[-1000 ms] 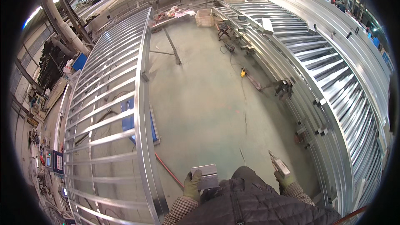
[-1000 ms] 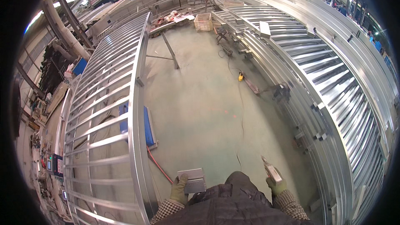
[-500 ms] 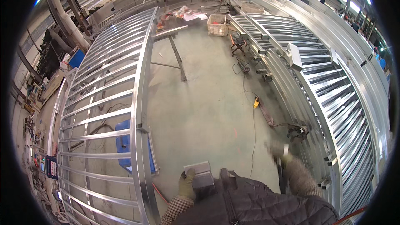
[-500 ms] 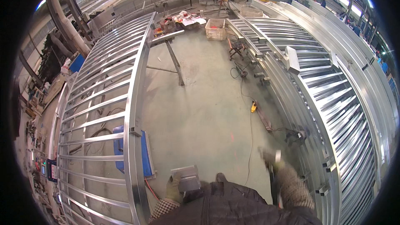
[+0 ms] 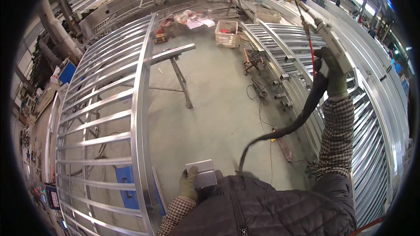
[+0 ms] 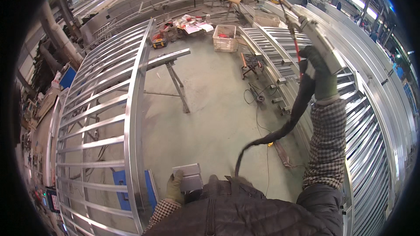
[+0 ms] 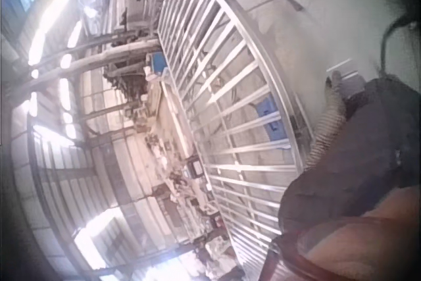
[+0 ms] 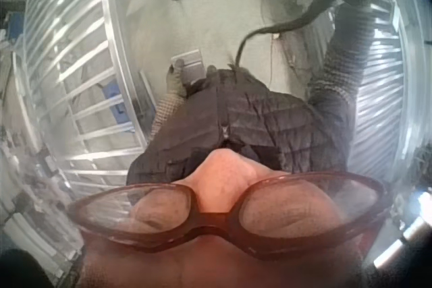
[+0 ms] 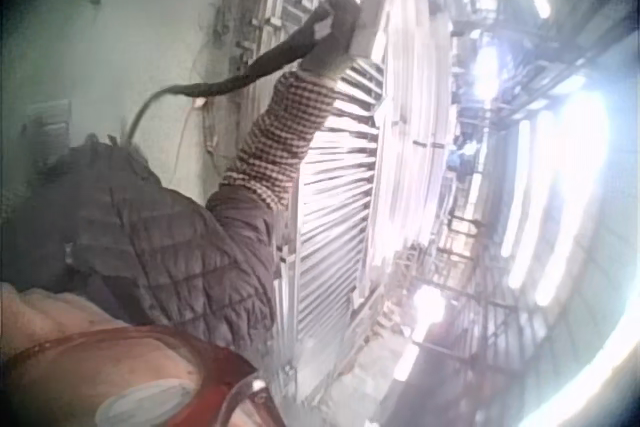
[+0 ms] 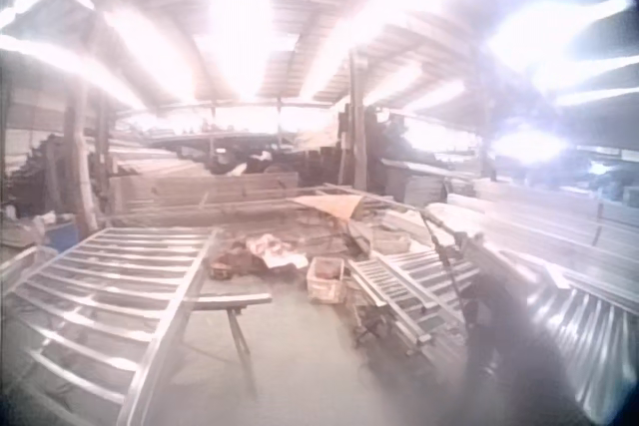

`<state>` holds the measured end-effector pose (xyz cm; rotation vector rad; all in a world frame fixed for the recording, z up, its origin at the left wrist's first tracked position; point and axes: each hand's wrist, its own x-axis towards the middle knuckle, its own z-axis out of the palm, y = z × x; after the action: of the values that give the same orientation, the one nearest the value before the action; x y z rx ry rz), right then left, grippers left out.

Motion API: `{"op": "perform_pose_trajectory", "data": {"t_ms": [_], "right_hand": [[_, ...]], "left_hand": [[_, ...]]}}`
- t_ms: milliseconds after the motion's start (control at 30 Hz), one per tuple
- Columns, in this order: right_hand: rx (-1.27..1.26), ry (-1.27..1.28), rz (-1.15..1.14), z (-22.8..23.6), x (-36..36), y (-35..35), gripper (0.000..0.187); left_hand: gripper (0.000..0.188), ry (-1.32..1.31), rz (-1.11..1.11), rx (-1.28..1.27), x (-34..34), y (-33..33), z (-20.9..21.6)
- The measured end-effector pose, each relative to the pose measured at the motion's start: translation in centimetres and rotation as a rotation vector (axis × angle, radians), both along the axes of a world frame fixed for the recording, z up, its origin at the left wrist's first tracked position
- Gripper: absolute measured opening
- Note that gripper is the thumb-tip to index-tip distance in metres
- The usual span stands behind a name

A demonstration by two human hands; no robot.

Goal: The person welds metal frame components using a handheld welding torch, then uses an angle grinder to smooth the welds. The person repeatedly positions metal pieces, welds them, and grinds the joints in a workshop setting.

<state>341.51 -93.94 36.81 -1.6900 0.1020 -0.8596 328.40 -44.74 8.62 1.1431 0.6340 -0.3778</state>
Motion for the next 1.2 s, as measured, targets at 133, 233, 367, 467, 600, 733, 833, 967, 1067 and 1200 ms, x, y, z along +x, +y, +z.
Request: {"op": "perform_pose_trajectory", "data": {"t_ms": [133,233,367,467,600,733,833,967,1067,1200], "right_hand": [[-0.001,0.035,0.074,-6.1,7.0,-1.9,0.028],[-0.039,0.045,0.020,-10.7,13.4,-3.7,0.031],[0.053,0.020,0.038,-17.1,23.9,-5.8,0.027],[0.044,0.213,0.047,-20.3,32.8,-7.0,0.026],[-0.036,0.246,0.158,-21.9,43.5,-6.4,0.029],[0.116,0.349,0.277,-22.6,54.4,-4.4,0.026],[0.178,0.106,0.509,-24.1,63.6,-1.8,0.024],[0.121,0.380,0.517,-26.0,72.3,0.1,0.016],[-0.453,0.306,0.539,-27.8,79.0,0.7,0.026],[-0.007,0.508,0.692,-32.3,86.9,1.3,0.063]], "left_hand": [[0.056,-0.038,-0.017,0.014,11.5,-2.4,1.5],[0.057,0.002,-0.057,0.026,19.2,-4.9,0.4],[0.060,0.023,-0.066,0.028,28.4,-8.2,-1.9],[0.063,-0.017,-0.064,0.064,34.0,-9.8,-2.1],[0.063,0.015,-0.004,-0.008,40.9,-10.7,-2.0],[0.067,0.003,0.058,0.029,50.2,-11.9,-3.2],[0.067,-0.018,0.045,0.010,58.4,-12.4,-3.6],[0.063,-0.043,0.055,-0.025,66.9,-13.5,-2.8],[0.062,-0.092,0.075,0.010,73.0,-13.6,-2.5],[0.062,-0.034,0.232,-0.026,78.0,-15.4,-3.7]]}}
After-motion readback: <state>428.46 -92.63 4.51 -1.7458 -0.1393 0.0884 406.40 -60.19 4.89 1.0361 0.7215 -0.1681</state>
